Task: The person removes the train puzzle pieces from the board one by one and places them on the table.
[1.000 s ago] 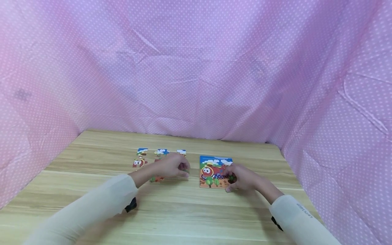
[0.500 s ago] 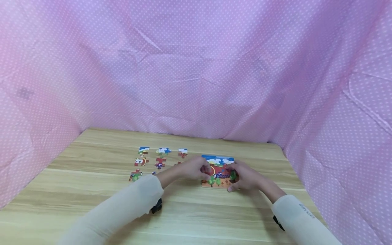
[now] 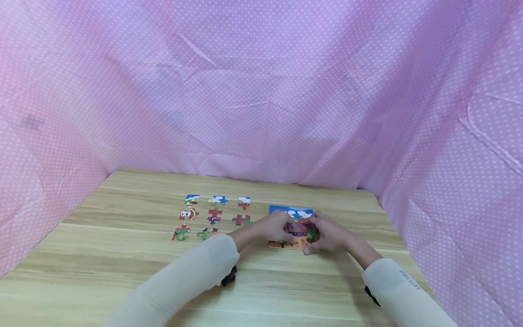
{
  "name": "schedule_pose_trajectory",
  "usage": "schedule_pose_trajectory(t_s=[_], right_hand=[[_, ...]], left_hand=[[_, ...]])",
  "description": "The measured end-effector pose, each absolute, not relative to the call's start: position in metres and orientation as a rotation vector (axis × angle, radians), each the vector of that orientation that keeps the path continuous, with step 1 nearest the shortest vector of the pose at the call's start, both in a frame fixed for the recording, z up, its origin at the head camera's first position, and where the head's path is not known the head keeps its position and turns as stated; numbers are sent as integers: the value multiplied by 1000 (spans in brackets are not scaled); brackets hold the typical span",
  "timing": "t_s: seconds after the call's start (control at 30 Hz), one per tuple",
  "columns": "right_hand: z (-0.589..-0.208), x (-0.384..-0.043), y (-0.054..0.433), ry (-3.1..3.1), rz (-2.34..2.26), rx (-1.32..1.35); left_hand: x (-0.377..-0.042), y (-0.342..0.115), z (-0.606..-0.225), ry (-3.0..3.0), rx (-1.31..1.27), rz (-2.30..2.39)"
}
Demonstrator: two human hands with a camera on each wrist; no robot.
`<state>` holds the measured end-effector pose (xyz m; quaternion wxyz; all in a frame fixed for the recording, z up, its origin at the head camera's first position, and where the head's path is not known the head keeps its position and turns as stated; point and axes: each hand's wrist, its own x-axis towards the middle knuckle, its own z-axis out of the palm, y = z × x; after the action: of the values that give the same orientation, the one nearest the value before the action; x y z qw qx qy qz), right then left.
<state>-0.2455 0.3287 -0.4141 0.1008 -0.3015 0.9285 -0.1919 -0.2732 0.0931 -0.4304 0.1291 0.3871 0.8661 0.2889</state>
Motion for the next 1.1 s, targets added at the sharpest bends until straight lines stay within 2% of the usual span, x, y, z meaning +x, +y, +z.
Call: schedule_pose_trajectory(t_s=[0.3, 1.1], right_hand=[[-414, -247, 329, 2733, -588, -877], [-413, -244, 329, 2728, -607, -885]], left_hand=[[-275, 106, -434, 2519, 1093, 839], [-265, 116, -433, 2499, 813, 966]])
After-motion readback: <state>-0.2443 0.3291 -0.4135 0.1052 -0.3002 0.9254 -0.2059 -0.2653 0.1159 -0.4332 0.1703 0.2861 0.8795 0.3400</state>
